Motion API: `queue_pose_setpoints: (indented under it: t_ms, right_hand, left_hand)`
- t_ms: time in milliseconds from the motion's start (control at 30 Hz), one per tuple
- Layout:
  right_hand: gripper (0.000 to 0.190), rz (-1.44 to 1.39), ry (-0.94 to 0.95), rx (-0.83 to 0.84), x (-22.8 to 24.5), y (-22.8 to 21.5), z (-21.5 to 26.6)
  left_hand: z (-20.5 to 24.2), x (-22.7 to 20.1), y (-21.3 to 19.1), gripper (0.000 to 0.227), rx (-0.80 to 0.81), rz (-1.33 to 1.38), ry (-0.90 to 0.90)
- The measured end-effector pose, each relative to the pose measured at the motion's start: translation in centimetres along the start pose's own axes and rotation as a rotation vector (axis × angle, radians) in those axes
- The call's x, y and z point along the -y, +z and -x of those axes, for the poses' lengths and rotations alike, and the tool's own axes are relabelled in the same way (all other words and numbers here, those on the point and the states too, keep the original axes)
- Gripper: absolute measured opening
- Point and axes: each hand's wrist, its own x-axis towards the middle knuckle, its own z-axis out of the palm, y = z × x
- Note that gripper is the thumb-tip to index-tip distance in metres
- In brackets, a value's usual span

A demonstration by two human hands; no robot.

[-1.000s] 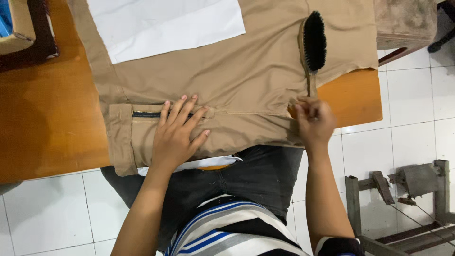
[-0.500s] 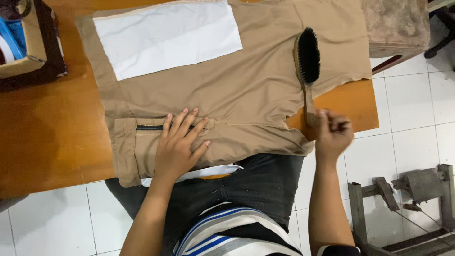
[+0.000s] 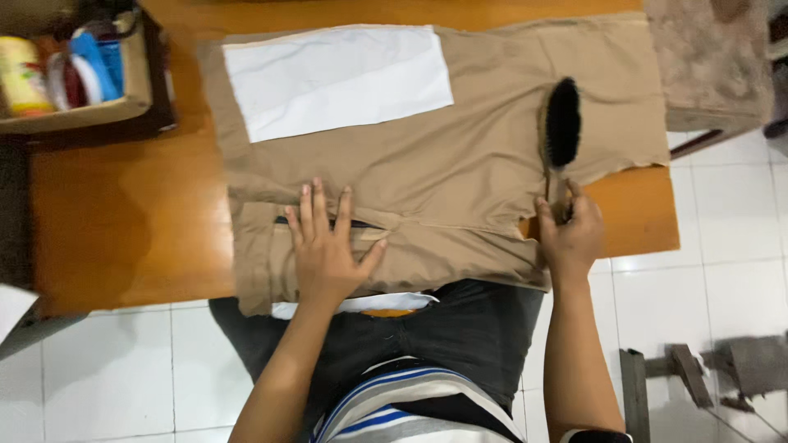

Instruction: The person brushes the surface of a pair of trousers with a wooden brush and then uses small shears to trim excess thread from the garment.

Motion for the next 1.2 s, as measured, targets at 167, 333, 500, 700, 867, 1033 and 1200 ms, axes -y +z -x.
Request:
queue_pose_setpoints:
  t_ms: [167, 333, 500, 700, 867, 1033, 1200]
  right_hand:
    - [0.038, 0.21, 0.039, 0.065, -3.3, 2.4, 0.5]
    - [0.025, 0.408, 0.116, 0.056, -8.1, 2.5, 3.1]
    - [0.022, 0.535, 0.174, -0.035, -12.1, 2.5, 4.4]
    - [0.024, 0.625, 0.187, 0.05, -12.3, 2.4, 4.2]
    - [0.034, 0.523, 0.202, -0.106, -12.8, 3.4, 5.1]
    - [0.023, 0.547, 0.284, -0.144, -13.1, 4.3, 5.5]
    - [0.038, 0.547, 0.347, -0.139, -13.9, 4.9, 5.8]
  left_hand:
    - [0.1, 1.0, 1.0, 0.092, 0.016, -0.052, -0.013]
    - [0.2, 0.7, -0.2, 0.086, 0.006, -0.137, -0.026]
    - [-1.0, 2.2, -1.6, 0.077, -0.159, -0.191, -0.006]
    - [-8.8, 10.7, 0.2, 0.057, -0.287, -0.152, -0.157]
    - [-11.7, 15.0, 1.7, 0.062, -0.314, -0.187, -0.266]
    - [-11.0, 16.3, 3.0, 0.028, -0.395, -0.065, -0.217]
    - [-11.0, 16.9, 2.4, 0.004, -0.531, 0.11, -0.136]
